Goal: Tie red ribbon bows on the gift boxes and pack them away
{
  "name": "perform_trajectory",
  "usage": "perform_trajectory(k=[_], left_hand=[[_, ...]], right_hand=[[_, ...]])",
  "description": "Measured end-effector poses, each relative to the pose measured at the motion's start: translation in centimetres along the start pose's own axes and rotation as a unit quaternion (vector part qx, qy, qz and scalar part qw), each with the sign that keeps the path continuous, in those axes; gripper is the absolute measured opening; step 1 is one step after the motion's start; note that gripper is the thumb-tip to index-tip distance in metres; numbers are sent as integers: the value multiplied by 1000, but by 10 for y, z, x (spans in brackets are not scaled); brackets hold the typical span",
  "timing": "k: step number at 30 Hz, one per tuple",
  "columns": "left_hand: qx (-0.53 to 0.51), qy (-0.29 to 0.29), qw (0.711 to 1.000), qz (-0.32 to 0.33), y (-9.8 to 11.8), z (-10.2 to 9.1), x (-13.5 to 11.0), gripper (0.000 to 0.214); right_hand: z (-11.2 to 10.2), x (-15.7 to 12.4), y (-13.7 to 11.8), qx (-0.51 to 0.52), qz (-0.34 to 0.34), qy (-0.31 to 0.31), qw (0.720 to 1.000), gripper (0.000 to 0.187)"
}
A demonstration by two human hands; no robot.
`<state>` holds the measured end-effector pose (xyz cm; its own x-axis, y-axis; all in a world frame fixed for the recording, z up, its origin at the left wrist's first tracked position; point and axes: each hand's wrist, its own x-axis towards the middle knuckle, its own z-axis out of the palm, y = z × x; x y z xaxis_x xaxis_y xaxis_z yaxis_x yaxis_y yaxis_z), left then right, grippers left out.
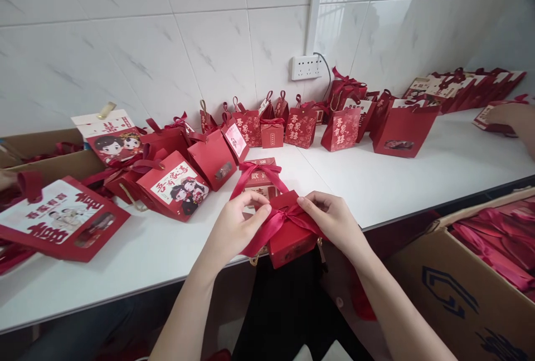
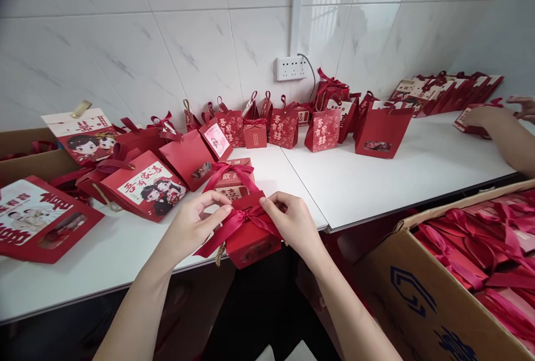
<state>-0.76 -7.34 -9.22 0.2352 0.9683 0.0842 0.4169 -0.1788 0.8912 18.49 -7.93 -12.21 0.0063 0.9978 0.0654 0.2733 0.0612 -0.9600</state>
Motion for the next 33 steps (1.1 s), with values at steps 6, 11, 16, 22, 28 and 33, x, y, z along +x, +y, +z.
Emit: perform_trajectory(k=[6, 11, 16, 22, 28, 33], left_hand=[[-111, -57, 992, -16, -2, -3, -8, 16], [-195, -85, 976, -51, -4, 2, -6, 19], [-138, -57, 986, -70, -7, 7, -7, 19], [2, -34, 999, -16, -7, 10, -13, 15], [22, -16, 1000, 5, -2, 12, -12, 21], [14, -19, 1000, -3, 0, 9, -9, 21]], right_hand=[[0, -1, 1, 11, 1, -4, 1000, 36], [1, 0, 4, 33, 7, -11, 999, 36], [2, 0, 5, 22, 2, -7, 1000, 38], [5, -3, 1, -21, 8, 13, 1000, 38], [1, -6, -1, -131, -43, 77, 987, 31], [-1, -30, -10, -271, -329, 128, 896, 49]])
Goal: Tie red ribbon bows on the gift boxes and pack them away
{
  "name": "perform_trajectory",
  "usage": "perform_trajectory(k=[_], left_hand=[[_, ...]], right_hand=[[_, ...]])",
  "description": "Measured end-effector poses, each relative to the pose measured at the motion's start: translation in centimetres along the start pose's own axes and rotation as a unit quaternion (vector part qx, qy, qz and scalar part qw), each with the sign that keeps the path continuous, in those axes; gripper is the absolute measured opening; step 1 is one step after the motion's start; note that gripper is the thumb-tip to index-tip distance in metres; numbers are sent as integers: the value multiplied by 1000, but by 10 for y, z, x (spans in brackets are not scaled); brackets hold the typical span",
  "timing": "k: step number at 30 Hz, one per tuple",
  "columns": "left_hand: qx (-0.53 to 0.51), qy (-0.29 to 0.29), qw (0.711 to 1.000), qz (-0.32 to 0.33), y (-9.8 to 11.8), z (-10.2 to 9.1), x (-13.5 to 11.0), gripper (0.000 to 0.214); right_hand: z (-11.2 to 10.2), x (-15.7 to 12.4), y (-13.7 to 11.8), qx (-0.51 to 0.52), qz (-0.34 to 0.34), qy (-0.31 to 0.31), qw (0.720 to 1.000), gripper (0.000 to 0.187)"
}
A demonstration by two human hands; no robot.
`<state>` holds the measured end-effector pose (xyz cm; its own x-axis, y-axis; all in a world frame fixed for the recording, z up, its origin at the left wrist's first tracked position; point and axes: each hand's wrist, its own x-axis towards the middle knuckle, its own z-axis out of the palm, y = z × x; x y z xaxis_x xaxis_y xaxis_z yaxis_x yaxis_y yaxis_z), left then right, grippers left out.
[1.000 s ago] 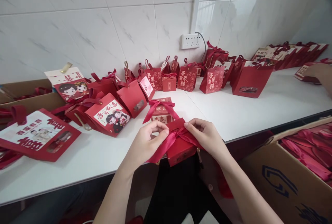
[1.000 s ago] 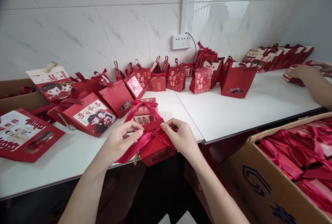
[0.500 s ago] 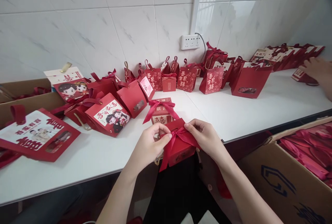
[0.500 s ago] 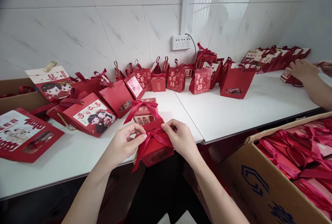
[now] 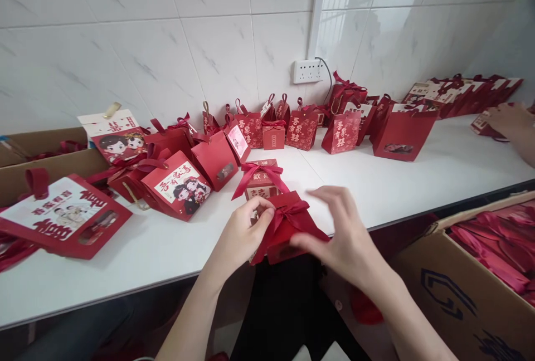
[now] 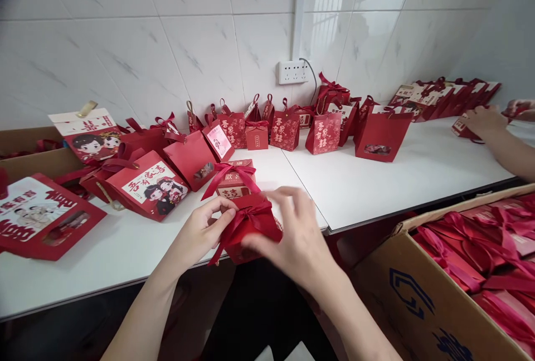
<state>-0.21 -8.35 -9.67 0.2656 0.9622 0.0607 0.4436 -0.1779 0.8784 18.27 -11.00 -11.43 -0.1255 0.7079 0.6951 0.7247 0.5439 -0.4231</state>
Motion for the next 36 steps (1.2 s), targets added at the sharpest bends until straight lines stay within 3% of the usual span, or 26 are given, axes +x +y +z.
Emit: perform_trajectory(k=[2, 4, 9, 13, 25, 36], left_hand=[[-9, -4, 1000, 7, 0, -1, 1, 21], [-12, 0, 1000, 16, -1, -3, 2, 20], [3, 6, 1000, 24, -6, -4, 5, 16], [32, 23, 998, 42, -8, -1, 9, 14], [101, 44, 994, -15, 0, 4, 12, 18], [93, 58, 993, -44, -2, 7, 15, 22]], right_hand=[[4, -7, -12, -14, -143, -58, 988, 45], [15, -13, -22, -36, -200, -88, 975, 24], [42, -19, -25, -19, -159, 7, 987, 11], [42, -19, -19, 37, -145, 62, 987, 17], [37, -25, -4, 141, -174, 15, 975, 19], [34, -29, 4, 226, -144, 17, 963, 12]])
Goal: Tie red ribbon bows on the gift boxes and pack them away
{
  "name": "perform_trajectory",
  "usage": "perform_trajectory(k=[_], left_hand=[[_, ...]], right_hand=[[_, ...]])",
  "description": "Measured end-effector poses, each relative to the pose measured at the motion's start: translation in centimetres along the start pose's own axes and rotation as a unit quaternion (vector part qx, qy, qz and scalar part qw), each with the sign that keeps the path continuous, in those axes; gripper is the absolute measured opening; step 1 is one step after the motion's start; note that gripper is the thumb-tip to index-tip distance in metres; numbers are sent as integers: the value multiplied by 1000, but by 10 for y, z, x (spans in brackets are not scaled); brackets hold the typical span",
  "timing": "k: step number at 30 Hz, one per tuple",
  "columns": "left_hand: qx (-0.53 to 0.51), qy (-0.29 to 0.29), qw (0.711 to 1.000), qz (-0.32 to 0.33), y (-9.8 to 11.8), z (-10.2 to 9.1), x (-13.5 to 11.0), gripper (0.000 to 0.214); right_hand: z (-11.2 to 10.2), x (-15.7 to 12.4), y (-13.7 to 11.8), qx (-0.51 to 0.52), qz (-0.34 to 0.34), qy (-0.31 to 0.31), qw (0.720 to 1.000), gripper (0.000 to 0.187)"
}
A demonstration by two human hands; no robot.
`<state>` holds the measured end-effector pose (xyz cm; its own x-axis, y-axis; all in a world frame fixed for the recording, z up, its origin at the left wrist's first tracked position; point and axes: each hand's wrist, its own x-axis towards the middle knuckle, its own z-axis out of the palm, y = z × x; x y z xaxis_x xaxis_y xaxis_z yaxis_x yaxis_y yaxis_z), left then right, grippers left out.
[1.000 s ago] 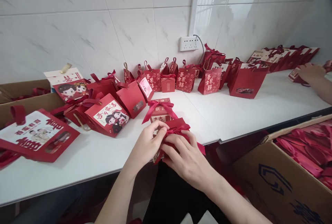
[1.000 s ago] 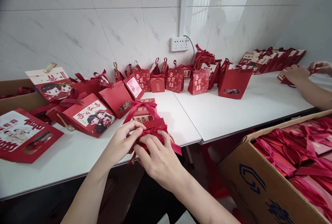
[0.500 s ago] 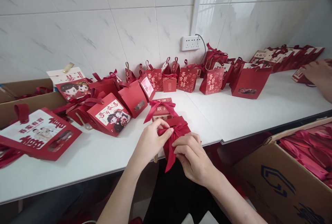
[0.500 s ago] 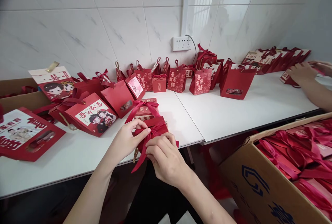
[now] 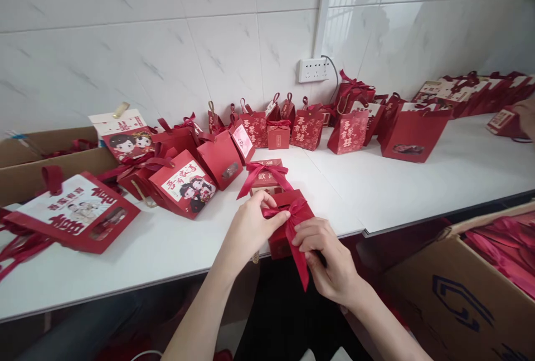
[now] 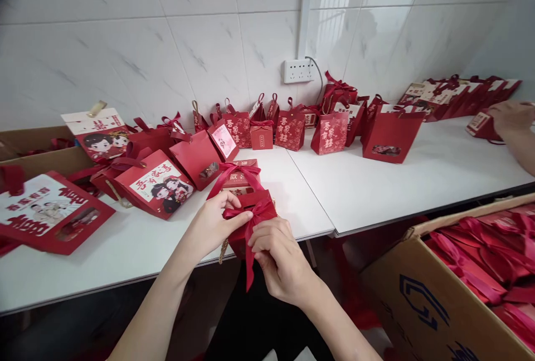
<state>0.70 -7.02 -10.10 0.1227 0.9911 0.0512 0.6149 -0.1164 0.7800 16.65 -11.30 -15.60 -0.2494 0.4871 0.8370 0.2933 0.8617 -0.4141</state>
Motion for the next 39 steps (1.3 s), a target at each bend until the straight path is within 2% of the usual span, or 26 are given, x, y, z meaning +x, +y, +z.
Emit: perform_trajectory(k=[9, 14, 17, 19, 20, 22, 23, 25, 28, 31, 35, 39], left_hand=[[1, -1, 1000, -8, 8, 0, -11, 27], [43, -26, 999, -2, 11, -2, -11, 28], [64, -21, 998, 2, 12, -2, -11, 28], [66, -19, 998, 3, 12, -3, -11, 30], [63, -22, 998, 1, 12, -3, -11, 31], [59, -32, 998, -9, 13, -5, -12, 33], [59, -40, 997, -16, 14, -6, -13, 34], [62, -47, 997, -23, 15, -8, -13, 34], [67, -49, 996, -23, 15, -9, -13, 34], [60, -42, 997, -20, 11, -8, -12, 34], [-10, -11, 1000, 10, 2, -3, -14, 26], [-109, 79, 991, -14, -8, 3, -19, 25]], right_hand=[[-10, -4, 3, 24, 5, 4, 1000, 13], [-12, -6, 8, -42, -39, -46, 997, 14], [-20, -1, 7, -19, -49, -64, 997, 6], [-28, 5, 7, -5, 13, -8, 1000, 10], [-31, 10, 7, -21, 75, 31, 996, 17], [-36, 21, 10, -85, 224, 75, 968, 23], [-37, 28, 12, -115, 291, 67, 947, 24], [-36, 39, 15, -131, 362, 6, 923, 28], [-30, 52, 18, -101, 397, -75, 909, 39], [-22, 57, 19, -96, 421, -102, 896, 39], [-16, 54, 23, -69, 426, -81, 899, 33], [-15, 48, 24, -1, 442, -37, 896, 33]])
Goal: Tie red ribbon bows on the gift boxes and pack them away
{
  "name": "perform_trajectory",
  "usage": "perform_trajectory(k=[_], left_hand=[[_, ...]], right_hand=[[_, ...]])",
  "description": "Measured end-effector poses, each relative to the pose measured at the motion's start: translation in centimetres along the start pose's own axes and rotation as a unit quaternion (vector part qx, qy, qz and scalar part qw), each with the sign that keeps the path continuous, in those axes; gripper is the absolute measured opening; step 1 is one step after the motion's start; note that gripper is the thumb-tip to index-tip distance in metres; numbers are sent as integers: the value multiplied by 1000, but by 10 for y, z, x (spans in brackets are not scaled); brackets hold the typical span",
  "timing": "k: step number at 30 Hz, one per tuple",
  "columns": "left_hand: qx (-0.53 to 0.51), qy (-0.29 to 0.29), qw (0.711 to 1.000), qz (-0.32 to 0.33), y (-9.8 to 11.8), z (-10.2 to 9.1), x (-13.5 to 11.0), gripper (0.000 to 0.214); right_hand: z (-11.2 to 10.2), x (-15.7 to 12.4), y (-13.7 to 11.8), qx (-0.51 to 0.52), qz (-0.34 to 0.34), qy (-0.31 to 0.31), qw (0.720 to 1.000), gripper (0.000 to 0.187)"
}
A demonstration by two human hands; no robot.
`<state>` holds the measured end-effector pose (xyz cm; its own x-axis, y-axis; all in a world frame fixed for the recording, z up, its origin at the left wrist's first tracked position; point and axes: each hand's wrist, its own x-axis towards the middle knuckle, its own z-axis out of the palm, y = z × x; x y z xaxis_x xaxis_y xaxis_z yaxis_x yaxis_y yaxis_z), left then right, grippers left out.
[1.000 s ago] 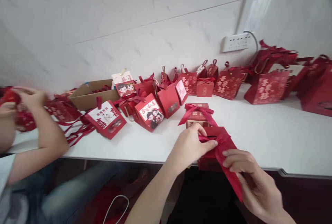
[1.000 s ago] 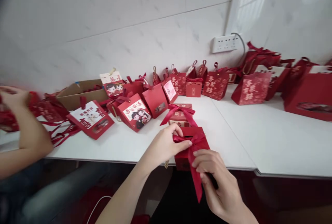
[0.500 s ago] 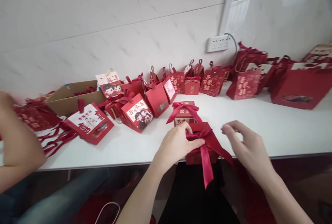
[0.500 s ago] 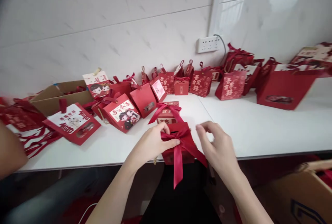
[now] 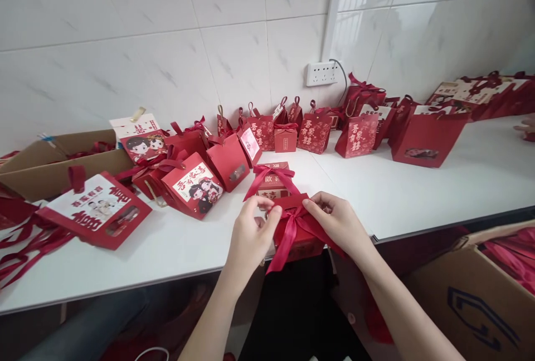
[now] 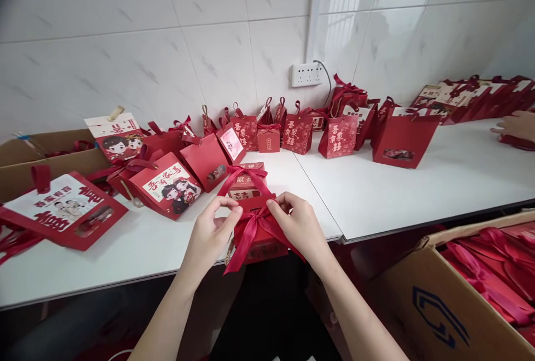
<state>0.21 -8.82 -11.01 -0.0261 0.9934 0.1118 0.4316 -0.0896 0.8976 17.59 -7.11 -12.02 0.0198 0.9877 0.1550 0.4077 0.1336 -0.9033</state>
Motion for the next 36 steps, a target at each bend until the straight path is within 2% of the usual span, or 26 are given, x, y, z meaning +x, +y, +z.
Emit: perform_trajectory(k=[2, 6, 13, 18, 22, 28, 30, 33, 35, 36], left_hand=[[18, 28, 999, -25, -4, 1, -3, 31], [61, -12, 997, -52, -7, 2, -5, 48], [33, 10, 999, 13, -10, 10, -2, 40], [-6, 57, 998, 35, -18, 18, -3, 38], [5, 77, 996, 48, -20, 19, -5, 37], [38, 77, 995, 59, -19, 21, -7, 36], [42, 69, 995, 52, -19, 21, -5, 36], [29, 44, 998, 31, -18, 17, 0, 38], [13, 26, 999, 26, -18, 13, 3, 40], [6, 19, 999, 26, -18, 12, 5, 40]], right_hand=[[1, -3, 1, 37, 17, 0, 999, 34], [3, -6, 2, 76, 39, 3, 996, 35], [6, -5, 9, 104, 38, 6, 994, 36], [7, -6, 13, 142, 29, 4, 989, 37], [7, -7, 16, 161, 35, -3, 986, 38], [7, -6, 21, 173, 40, 20, 984, 41], [4, -5, 20, 139, 38, 29, 989, 39], [-7, -8, 13, 14, -20, 91, 996, 29], [-13, -12, 3, -58, -112, 125, 984, 22], [-14, -14, -2, -85, -165, 118, 975, 19]])
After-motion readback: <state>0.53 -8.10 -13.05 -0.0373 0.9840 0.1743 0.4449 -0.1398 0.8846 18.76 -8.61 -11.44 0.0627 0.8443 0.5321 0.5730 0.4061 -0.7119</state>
